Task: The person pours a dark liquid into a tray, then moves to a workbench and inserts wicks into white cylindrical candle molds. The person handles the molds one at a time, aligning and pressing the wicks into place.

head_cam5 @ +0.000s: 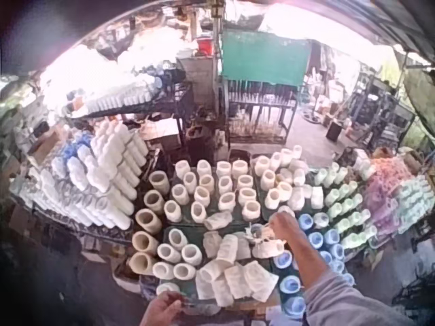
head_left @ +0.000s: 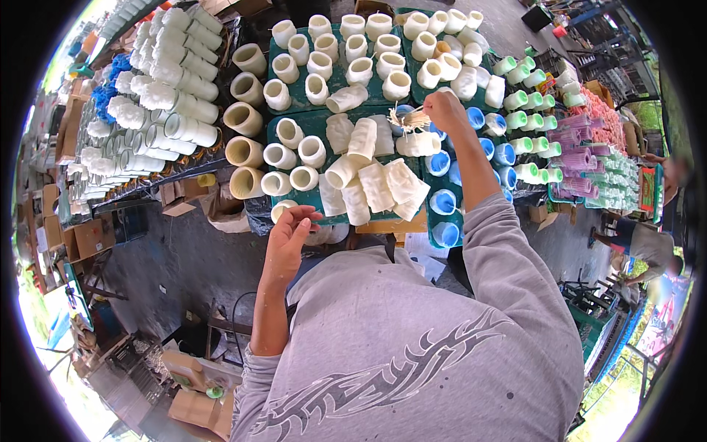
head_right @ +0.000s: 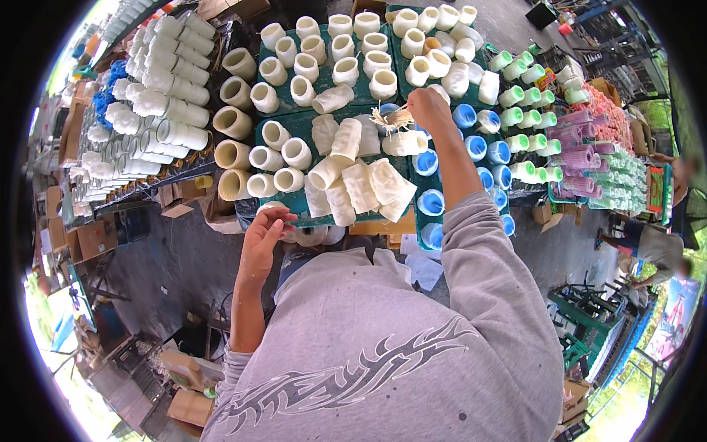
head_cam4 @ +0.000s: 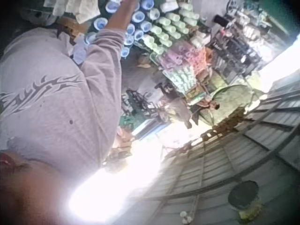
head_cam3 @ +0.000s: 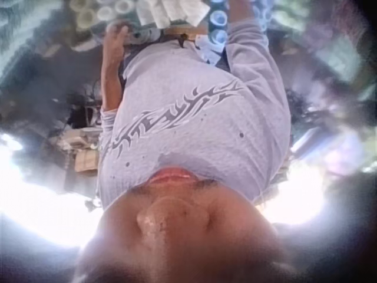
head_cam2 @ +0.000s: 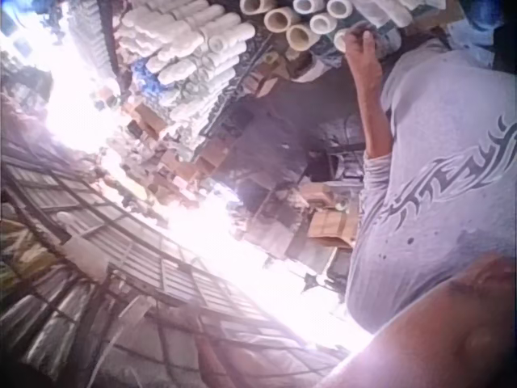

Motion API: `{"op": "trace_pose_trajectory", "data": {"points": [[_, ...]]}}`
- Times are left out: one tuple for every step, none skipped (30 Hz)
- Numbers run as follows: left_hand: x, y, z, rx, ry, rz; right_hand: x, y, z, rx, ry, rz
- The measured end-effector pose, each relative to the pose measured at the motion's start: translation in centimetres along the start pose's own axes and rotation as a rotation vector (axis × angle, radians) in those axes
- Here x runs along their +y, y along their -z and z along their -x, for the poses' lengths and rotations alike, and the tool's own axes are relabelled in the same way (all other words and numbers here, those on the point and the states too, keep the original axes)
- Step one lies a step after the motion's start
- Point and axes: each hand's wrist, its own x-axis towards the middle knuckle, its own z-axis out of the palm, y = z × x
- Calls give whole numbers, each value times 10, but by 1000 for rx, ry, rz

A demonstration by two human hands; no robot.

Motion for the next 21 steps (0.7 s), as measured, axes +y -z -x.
{"op": "trace_pose_trajectory", "data": {"points": [[0, 1, 0, 4, 3, 2, -1, 2, 0, -11, 9, 13], [0, 1, 0, 7, 6, 3, 0, 6, 0, -21, 17, 26], [0, 3, 1, 16, 6, 9, -3, 9, 0, -33, 27, 39], [-1, 5, 1, 24, 5, 15, -5, 11, 0, -36, 34, 39], [-2, 6, 1, 31, 5, 20, -8, 13, 0, -39, 41, 39], [-2, 8, 1, 28, 1, 25, -8, 14, -1, -41, 47, 38], [-1, 10, 0, 24, -4, 30, -8, 15, 0, -20, 44, 29], [-1, 11, -1, 19, -8, 35, -7, 15, 2, 1, 40, 19], [-1, 13, -3, 16, -15, 32, -8, 17, 4, 23, 36, 7], [-1, 15, -5, 13, -21, 28, -7, 19, 5, 34, 69, 2], [-1, 16, -7, 10, -28, 25, -7, 21, 7, 45, 102, -2], [-1, 17, -9, 10, -33, 11, -6, 23, 8, 56, 134, -6], [-2, 19, -11, 11, -39, -3, -6, 26, 9, 67, 152, -25], [-2, 19, -13, 12, -44, -17, -7, 28, 10, 77, 170, -45], [0, 18, -14, 7, -43, -28, -7, 28, 12, 86, 189, -66], [2, 18, -15, 3, -43, -39, -7, 29, 13, 93, 187, -70], [4, 17, -16, 0, -42, -49, -7, 30, 15, 101, 184, -73], [5, 17, -18, -11, -42, -57, -6, 30, 16, 110, 182, -77], [5, 16, -19, -21, -42, -64, -5, 30, 17, 109, 168, -69], [6, 16, -19, -30, -42, -70, -4, 31, 18, 107, 155, -61], [5, 16, -19, -32, -44, -67, -4, 31, 19, 104, 144, -54]]}}
